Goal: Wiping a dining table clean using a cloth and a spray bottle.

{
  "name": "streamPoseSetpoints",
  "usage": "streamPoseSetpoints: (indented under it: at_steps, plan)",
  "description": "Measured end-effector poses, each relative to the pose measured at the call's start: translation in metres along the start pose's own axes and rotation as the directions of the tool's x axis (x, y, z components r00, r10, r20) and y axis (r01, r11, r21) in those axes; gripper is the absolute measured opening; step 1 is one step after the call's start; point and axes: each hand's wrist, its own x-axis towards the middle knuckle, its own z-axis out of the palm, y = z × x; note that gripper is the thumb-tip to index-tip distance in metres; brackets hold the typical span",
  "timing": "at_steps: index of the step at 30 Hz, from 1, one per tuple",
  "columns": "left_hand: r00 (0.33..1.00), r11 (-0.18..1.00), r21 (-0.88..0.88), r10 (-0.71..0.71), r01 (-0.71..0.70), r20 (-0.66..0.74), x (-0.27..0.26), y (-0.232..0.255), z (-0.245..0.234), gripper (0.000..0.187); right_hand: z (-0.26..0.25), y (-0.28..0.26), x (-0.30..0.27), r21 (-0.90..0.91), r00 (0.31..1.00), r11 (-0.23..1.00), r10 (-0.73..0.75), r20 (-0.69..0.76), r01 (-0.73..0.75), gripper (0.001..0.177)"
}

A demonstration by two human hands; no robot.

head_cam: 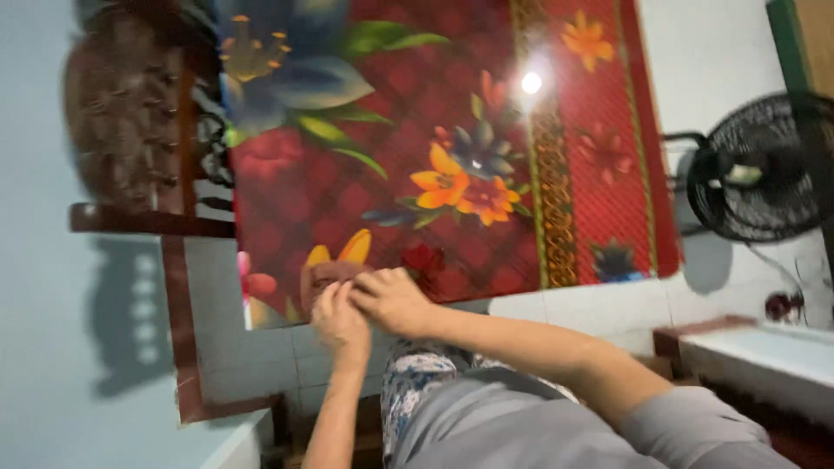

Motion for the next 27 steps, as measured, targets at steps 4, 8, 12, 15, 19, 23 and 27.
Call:
streamPoseSetpoints:
  at_steps: [4, 8, 12, 15, 19, 23, 27]
  plan:
    - [0.974, 0.974, -0.154, 0.187, -0.167, 0.128, -0.008, 0.117, 0.039, 0.026, -0.068, 0.045, -0.101, -0.085, 0.988, 0.988, 0.119, -0.096, -0.127, 0.041]
    - [0.869, 0.873, -0.352, 0.432, -0.336, 0.242, -0.016, 0.227, 0.088, 0.04, -0.115, 0.097, -0.204, -0.257, 0.927, 0.896, 0.317, -0.2, -0.361, 0.042]
    - [0.806, 0.793, -0.45, 0.546, -0.41, 0.229, -0.007, 0.304, 0.141, 0.04, -0.148, 0.142, -0.256, -0.285, 0.817, 0.774, 0.478, -0.322, -0.565, 0.048]
    - [0.8, 0.786, -0.449, 0.558, -0.425, 0.22, -0.005, 0.326, 0.165, 0.038, -0.157, 0.158, -0.263, -0.239, 0.765, 0.748, 0.505, -0.4, -0.619, 0.047]
    - [0.783, 0.763, -0.455, 0.59, -0.46, 0.198, -0.04, 0.32, 0.148, 0.04, -0.157, 0.129, -0.287, -0.27, 0.744, 0.703, 0.552, -0.378, -0.658, 0.052]
    - [0.771, 0.712, -0.532, 0.616, -0.459, 0.16, -0.055, 0.333, 0.137, 0.035, -0.153, 0.134, -0.324, -0.173, 0.766, 0.799, 0.453, -0.457, -0.576, 0.038]
    - [0.742, 0.7, -0.58, 0.63, -0.416, 0.229, -0.041, 0.366, 0.176, 0.021, -0.176, 0.167, -0.333, -0.016, 0.702, 0.784, 0.545, -0.458, -0.62, 0.036]
